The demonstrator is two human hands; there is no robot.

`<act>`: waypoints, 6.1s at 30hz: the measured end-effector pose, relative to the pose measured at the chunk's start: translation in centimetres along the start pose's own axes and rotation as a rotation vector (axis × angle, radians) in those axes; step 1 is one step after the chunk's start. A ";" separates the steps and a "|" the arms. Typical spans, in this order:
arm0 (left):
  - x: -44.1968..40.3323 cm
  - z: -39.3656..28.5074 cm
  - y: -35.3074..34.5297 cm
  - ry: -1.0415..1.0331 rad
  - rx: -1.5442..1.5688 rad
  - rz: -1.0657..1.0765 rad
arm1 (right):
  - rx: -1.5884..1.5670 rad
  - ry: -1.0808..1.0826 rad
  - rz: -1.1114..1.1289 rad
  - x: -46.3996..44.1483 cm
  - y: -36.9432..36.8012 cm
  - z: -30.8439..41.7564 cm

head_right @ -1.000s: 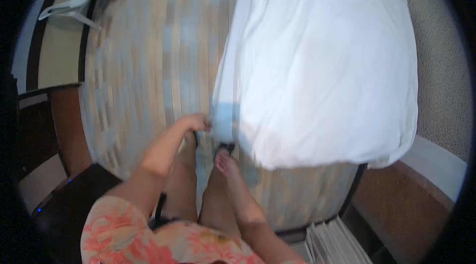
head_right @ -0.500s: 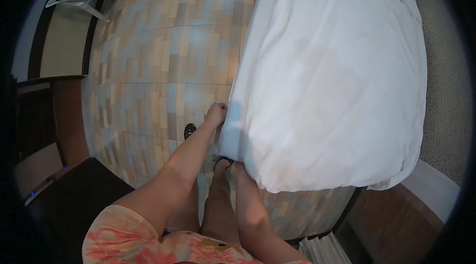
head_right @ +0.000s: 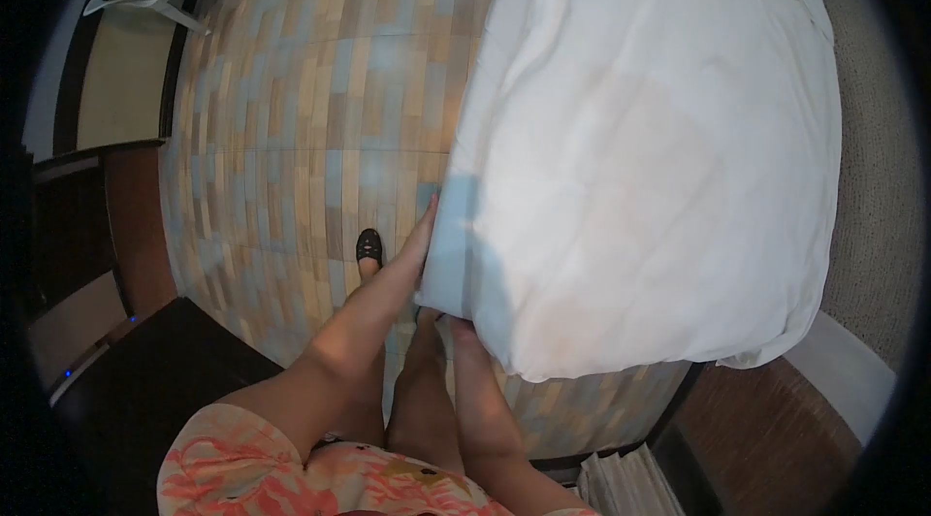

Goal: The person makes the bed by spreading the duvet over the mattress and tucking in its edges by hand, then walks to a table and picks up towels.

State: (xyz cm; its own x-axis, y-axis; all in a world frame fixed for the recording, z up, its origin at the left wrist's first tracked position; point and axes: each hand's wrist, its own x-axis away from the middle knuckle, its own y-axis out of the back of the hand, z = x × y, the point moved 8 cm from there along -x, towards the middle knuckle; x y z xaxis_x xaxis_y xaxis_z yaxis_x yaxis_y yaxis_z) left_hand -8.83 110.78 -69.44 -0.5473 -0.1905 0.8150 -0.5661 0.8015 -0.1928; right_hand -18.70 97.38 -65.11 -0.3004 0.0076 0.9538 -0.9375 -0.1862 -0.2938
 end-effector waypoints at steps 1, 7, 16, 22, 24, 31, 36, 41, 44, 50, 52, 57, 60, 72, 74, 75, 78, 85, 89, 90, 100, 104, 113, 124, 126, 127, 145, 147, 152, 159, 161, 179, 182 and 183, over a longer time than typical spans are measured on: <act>0.7 1.7 -1.0 0.294 0.162 0.063 | 0.003 -0.019 0.039 1.3 0.3 0.0; -0.4 1.8 -2.8 0.101 -1.422 0.646 | 0.809 -0.282 0.406 6.9 8.2 -4.3; 2.7 -7.6 -1.9 0.023 -2.043 1.231 | 1.403 0.045 0.257 4.8 -11.8 -5.6; -6.0 -32.8 3.1 0.026 -1.461 0.880 | 1.395 0.151 -0.058 4.1 -21.3 -1.6; -16.2 -41.4 12.0 -0.091 -1.615 0.464 | 1.723 0.094 -0.116 3.7 -19.5 -1.3; -18.4 -75.7 15.6 0.058 -1.090 -0.605 | 1.923 0.085 -0.261 3.5 -17.7 -0.8; -23.5 -83.7 -0.6 -0.317 -1.268 -0.200 | 1.978 -0.080 -0.307 -7.0 -32.4 3.3; -30.4 -84.4 -16.0 -0.381 -1.724 0.283 | 1.930 0.975 -0.073 -8.3 -72.7 14.1; -35.0 -88.5 -25.7 -0.485 -1.502 0.342 | 1.717 1.264 -0.001 -7.2 -92.1 19.0; -47.8 -98.7 -48.9 -0.399 -1.205 0.366 | 1.269 1.222 0.280 -8.1 -118.5 19.2; -53.3 -101.2 -58.3 -0.457 -1.285 0.423 | 1.357 1.060 0.421 -12.0 -123.8 15.9; -66.5 -101.6 -78.6 -0.595 -1.572 0.602 | 1.308 0.721 0.508 -13.4 -131.8 11.3; -68.0 -97.8 -85.1 -0.123 -1.397 0.550 | 1.038 0.777 0.565 -11.4 -135.0 13.8; -30.3 -99.3 -81.8 -0.507 -1.064 2.104 | -0.604 0.355 0.547 -1.7 -131.9 25.2; -32.7 -98.9 -79.6 -0.656 -1.003 1.742 | -0.330 0.575 0.425 2.3 -132.6 27.6; -34.1 -98.7 -79.4 -0.679 -0.998 1.550 | -0.055 0.777 0.295 4.5 -132.9 29.1; -35.9 -98.2 -81.6 -0.717 -1.035 1.422 | 0.017 0.741 0.300 4.7 -136.3 27.8; -38.1 -100.9 -87.8 -0.868 -1.008 1.334 | 0.154 0.863 0.516 11.4 -141.5 26.1; -41.8 -106.2 -87.6 -1.005 -0.972 1.137 | -0.238 0.877 0.436 12.3 -132.4 25.1; -43.2 -107.6 -86.7 -1.030 -0.964 1.072 | -0.005 0.972 0.347 11.0 -128.6 24.6; -56.3 -102.4 -80.5 -1.331 -1.454 0.770 | 0.740 0.448 -0.214 -21.1 -111.4 5.3; -50.7 -97.4 -81.5 -1.591 -1.844 1.480 | 0.788 0.660 -0.442 -22.8 -110.9 6.2; -43.5 -104.2 -79.8 -1.518 -1.752 1.808 | 0.565 0.308 -0.178 -19.5 -113.4 4.8; -58.3 -108.3 -75.9 -1.366 -2.238 0.787 | 1.438 0.515 -0.290 -16.9 -116.4 3.5; -55.6 -109.7 -77.3 -1.528 -2.256 0.866 | 1.373 0.513 -0.185 -15.2 -116.8 5.3; -53.0 -111.7 -78.3 -1.602 -2.016 0.957 | 1.303 0.509 -0.088 -13.7 -117.8 5.9; -69.5 -104.1 -82.9 -0.901 -1.910 0.763 | 0.854 0.317 -0.665 -20.4 -88.6 -5.1; -66.7 -102.4 -82.3 -0.974 -2.163 0.762 | 0.901 0.171 -0.651 -18.9 -89.0 -4.7; -56.8 -103.2 -82.2 -0.151 -1.778 1.010 | 0.771 -0.180 -0.106 -18.8 -101.6 -3.2; -50.1 -104.8 -85.2 0.101 -1.453 1.053 | 0.439 0.532 0.092 -17.7 -120.4 8.8; -51.2 -101.8 -85.0 0.300 -1.292 1.030 | 0.444 0.504 0.080 -14.7 -122.9 10.9; -66.4 -104.2 -73.5 -0.628 -3.184 1.181 | 0.723 0.031 -0.500 -20.2 -96.0 -11.7; -53.4 -94.3 -68.1 -0.308 -3.196 1.958 | -0.205 0.020 -0.874 -19.8 -86.7 -15.0; -49.5 -91.1 -66.4 -0.417 -2.892 2.230 | -0.562 0.114 -0.888 -18.0 -85.9 -13.7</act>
State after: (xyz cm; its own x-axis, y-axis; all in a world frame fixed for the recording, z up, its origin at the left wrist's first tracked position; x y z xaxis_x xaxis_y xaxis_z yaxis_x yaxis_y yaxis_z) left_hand 112.03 118.60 -47.22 0.5045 0.3667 0.7817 0.0460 -0.9155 0.3997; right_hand 64.81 126.69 -57.96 0.5462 0.0157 0.8375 -0.7662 0.4134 0.4920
